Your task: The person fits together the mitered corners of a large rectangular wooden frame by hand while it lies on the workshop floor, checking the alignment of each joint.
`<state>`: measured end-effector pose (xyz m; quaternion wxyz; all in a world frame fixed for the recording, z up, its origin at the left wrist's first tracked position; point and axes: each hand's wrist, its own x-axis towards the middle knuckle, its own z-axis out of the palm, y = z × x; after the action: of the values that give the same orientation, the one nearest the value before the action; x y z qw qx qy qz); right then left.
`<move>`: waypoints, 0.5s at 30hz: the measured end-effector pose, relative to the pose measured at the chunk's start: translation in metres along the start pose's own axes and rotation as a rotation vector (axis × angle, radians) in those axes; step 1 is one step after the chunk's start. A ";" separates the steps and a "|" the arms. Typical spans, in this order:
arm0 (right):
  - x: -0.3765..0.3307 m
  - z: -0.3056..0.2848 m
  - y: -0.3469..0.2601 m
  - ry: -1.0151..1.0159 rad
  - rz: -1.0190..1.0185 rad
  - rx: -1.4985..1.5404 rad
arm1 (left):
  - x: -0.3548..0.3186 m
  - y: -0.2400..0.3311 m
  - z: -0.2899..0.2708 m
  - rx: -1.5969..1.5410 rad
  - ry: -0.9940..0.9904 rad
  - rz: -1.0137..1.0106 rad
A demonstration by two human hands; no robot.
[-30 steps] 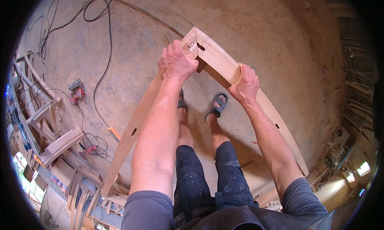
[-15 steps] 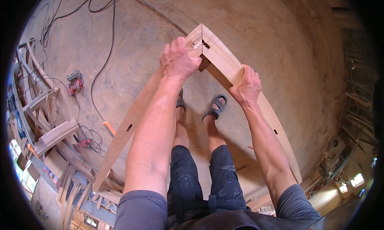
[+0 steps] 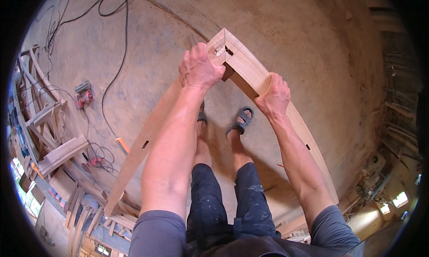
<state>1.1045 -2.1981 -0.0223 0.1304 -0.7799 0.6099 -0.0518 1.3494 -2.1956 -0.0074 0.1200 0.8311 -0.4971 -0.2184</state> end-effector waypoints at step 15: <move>0.004 -0.001 -0.008 0.017 -0.029 -0.025 | -0.003 -0.008 0.003 -0.001 0.008 0.015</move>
<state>1.1131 -2.2004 -0.0190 0.1148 -0.7897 0.6003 -0.0529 1.3531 -2.1889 -0.0122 0.1240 0.8281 -0.5027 -0.2147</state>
